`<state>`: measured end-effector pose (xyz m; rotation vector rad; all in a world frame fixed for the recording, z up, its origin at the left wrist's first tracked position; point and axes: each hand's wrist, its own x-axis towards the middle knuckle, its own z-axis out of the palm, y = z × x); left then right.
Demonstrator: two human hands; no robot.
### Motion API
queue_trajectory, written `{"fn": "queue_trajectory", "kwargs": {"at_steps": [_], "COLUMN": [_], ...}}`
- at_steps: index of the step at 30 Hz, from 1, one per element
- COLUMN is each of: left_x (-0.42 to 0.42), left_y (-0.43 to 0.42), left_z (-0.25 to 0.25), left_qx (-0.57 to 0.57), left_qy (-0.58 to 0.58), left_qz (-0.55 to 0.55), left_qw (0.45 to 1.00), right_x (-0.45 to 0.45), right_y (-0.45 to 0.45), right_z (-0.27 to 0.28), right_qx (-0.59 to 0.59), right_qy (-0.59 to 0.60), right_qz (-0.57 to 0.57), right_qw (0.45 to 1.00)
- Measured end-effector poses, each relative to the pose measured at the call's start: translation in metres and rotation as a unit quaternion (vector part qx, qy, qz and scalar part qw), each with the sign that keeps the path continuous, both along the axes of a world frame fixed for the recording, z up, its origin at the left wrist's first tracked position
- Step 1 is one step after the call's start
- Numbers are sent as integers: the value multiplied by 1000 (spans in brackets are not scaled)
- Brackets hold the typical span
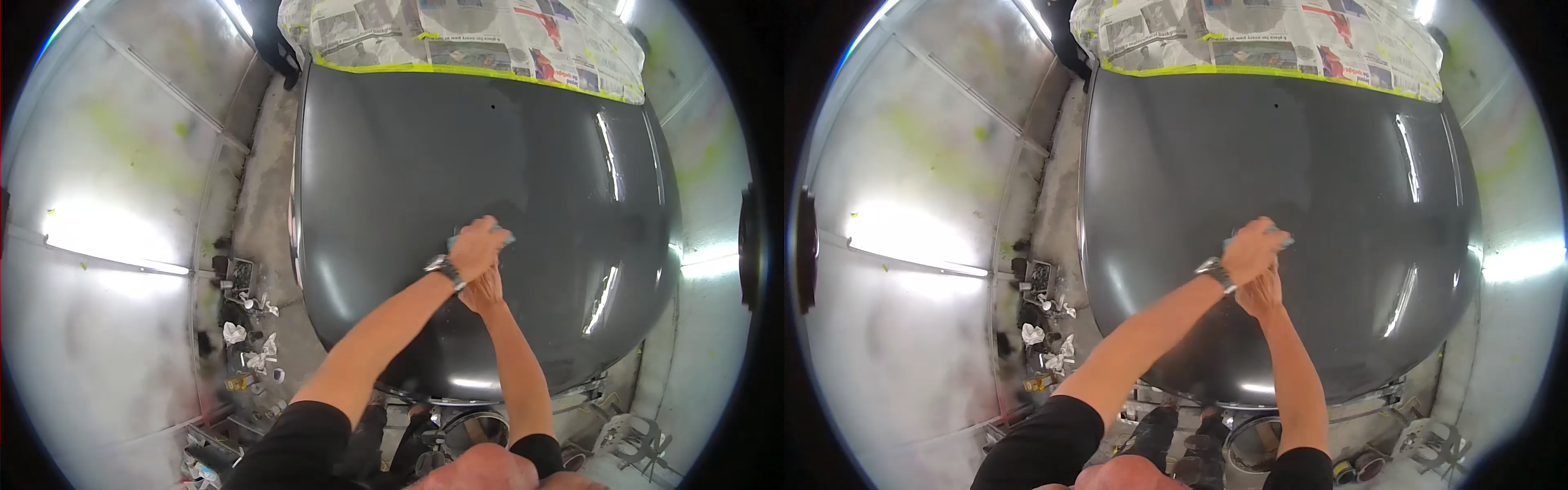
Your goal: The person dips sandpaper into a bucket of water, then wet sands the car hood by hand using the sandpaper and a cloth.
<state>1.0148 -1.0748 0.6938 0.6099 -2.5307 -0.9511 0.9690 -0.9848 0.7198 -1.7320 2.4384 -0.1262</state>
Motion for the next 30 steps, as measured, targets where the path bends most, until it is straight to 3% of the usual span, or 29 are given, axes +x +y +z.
{"fn": "queue_trajectory", "kwargs": {"at_steps": [2, 4, 6, 9, 11, 16, 18, 21, 23, 25, 27, 28, 30], "left_x": [34, 76, 102, 104, 101, 101, 110, 108, 107, 106, 107, 107, 107], "left_y": [-45, -92, -135, -139, -146, -149, -146, -144, -141, -148, -145, -144, -144], "left_z": [-11, 12, -18, -19, -16, -29, -29, -26, -26, -24, -28, -25, -24], "left_qx": [-116, -157, -256, -240, -210, -196, -199, -204, -195, -190, -180, -175, -170], "left_qy": [5, -50, -22, -32, -36, -34, -37, -46, -56, -60, -62, -60, -51], "left_qz": [81, 211, 302, 269, 279, 275, 278, 277, 278, 281, 283, 281, 279], "left_qw": [990, 963, 918, 932, 936, 941, 939, 938, 939, 939, 940, 942, 944], "right_x": [-36, -93, -154, -154, -86, -108, -177, -145, -69, -46, -90, -123, -186], "right_y": [25, 3, -32, -75, -80, -62, -105, -142, -110, -64, -79, -95, -135], "right_z": [-36, -34, -51, -47, -32, -4, -31, -20, -15, -44, 7, -4, -28], "right_qx": [-50, -80, -130, -164, -91, -75, -162, -126, -70, -72, 24, 0, -127], "right_qy": [-2, 35, 95, 93, 137, 15, 42, 74, 42, -74, -7, 64, 66], "right_qz": [76, -21, -199, -272, -132, 30, -98, -161, -18, 99, 77, 18, -91], "right_qw": [996, 996, 967, 944, 978, 997, 981, 976, 997, 990, 997, 998, 985]}}
